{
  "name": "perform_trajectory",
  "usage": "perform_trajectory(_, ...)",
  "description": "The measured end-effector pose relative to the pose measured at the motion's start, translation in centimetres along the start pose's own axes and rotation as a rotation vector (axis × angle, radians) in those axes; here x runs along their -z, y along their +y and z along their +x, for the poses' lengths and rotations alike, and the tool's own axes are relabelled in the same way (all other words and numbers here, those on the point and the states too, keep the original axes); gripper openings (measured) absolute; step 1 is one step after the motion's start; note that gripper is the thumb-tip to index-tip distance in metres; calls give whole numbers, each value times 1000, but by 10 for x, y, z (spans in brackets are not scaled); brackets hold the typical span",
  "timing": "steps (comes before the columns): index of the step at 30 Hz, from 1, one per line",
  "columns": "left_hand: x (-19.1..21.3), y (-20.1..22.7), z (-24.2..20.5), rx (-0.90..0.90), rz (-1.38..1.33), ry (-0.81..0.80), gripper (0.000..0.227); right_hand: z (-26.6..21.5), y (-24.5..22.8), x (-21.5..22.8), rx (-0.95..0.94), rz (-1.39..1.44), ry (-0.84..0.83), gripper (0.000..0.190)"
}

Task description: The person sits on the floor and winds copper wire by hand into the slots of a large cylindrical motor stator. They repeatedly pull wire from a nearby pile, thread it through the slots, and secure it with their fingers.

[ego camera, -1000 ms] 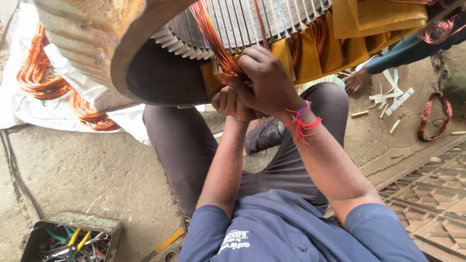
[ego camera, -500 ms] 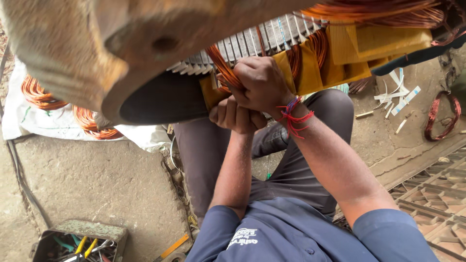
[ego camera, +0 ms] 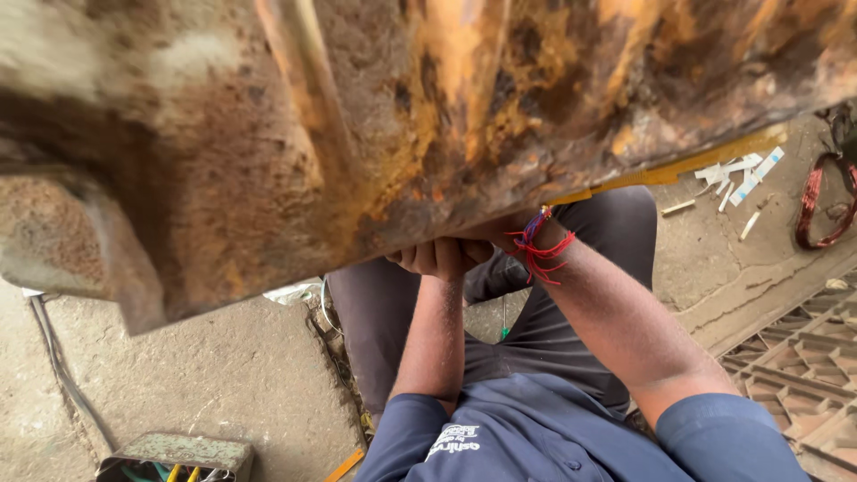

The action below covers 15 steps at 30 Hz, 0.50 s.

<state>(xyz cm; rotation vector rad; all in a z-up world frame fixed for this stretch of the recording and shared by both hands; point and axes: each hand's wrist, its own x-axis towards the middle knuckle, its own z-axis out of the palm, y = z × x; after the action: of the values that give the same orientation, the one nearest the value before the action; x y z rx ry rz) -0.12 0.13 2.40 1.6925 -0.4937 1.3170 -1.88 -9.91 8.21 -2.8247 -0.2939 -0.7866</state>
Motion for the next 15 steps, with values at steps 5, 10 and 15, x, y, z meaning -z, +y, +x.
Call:
perform_trajectory(5,3,-5,-2,-15,32,-61,39,4,-6,-5,-14,12,-20,18)
perform_trajectory(10,-5,-7,-5,-29,26,21,38,19,-7,2,-25,154,-66,29)
perform_trajectory(15,-3,-8,-4,-34,25,-30,35,30,-12,13,45,211,48,34)
